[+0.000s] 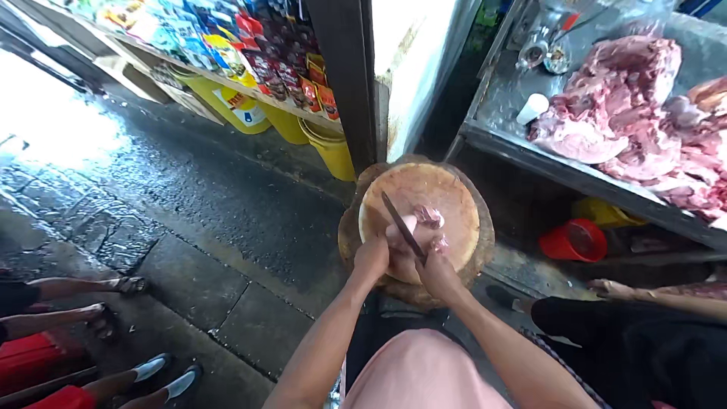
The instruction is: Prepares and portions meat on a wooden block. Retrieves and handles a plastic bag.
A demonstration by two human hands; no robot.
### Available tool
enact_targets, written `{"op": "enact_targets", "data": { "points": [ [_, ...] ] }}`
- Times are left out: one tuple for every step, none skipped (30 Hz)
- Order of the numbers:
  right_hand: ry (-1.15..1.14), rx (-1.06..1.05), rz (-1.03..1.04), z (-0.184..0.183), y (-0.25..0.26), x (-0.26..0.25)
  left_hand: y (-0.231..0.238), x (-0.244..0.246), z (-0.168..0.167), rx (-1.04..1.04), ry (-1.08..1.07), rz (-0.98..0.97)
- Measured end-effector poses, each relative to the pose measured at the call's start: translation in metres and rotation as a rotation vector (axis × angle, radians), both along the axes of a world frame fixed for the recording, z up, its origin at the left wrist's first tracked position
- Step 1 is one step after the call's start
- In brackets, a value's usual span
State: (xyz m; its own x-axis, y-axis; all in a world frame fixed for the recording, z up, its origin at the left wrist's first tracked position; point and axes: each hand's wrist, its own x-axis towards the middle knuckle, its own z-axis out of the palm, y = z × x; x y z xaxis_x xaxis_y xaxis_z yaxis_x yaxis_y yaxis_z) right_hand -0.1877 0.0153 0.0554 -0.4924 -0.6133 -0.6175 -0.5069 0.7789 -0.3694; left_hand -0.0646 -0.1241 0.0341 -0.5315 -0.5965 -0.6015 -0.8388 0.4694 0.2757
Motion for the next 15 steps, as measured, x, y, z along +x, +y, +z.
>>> {"op": "enact_targets", "data": {
  "points": [
    [-0.035,0.034,0.007,0.003,0.0,-0.007,-0.001,0.002,-0.002,0.001,0.023,0.006],
    [-0.047,0.048,0.004,0.004,0.008,-0.008,0.005,0.009,-0.008,0.01,0.044,0.013],
    [-0.043,0.037,-0.007,0.003,0.01,-0.013,0.003,0.012,-0.012,0.016,0.076,0.025],
    [-0.031,0.016,-0.019,0.003,0.01,-0.018,-0.002,0.013,-0.014,0.027,0.121,0.054],
    [-0.021,-0.002,-0.037,0.002,0.015,-0.021,-0.002,0.018,-0.016,0.055,0.171,0.099],
    [-0.014,-0.027,-0.062,0.0,0.02,-0.022,-0.001,0.024,-0.017,0.094,0.229,0.162],
    [-0.006,-0.062,-0.094,-0.001,0.024,-0.022,0.0,0.03,-0.016,0.144,0.287,0.238],
    [0.001,-0.095,-0.123,-0.001,0.027,-0.022,0.0,0.035,-0.013,0.2,0.353,0.327],
    [0.012,-0.127,-0.142,0.0,0.028,-0.022,0.001,0.037,-0.012,0.256,0.43,0.42],
    [0.022,-0.155,-0.152,0.002,0.03,-0.021,0.002,0.037,-0.013,0.315,0.523,0.504],
    [0.031,-0.179,-0.156,0.002,0.034,-0.02,0.004,0.035,-0.014,0.385,0.607,0.563],
    [0.038,-0.201,-0.154,0.002,0.038,-0.019,0.005,0.033,-0.015,0.445,0.675,0.596],
    [0.039,-0.22,-0.152,0.0,0.043,-0.017,0.005,0.031,-0.017,0.464,0.701,0.596],
    [0.039,-0.239,-0.15,-0.003,0.049,-0.015,0.005,0.03,-0.018,0.425,0.666,0.564],
    [0.043,-0.259,-0.151,-0.007,0.057,-0.012,0.005,0.03,-0.018,0.335,0.579,0.508]
  ]
}}
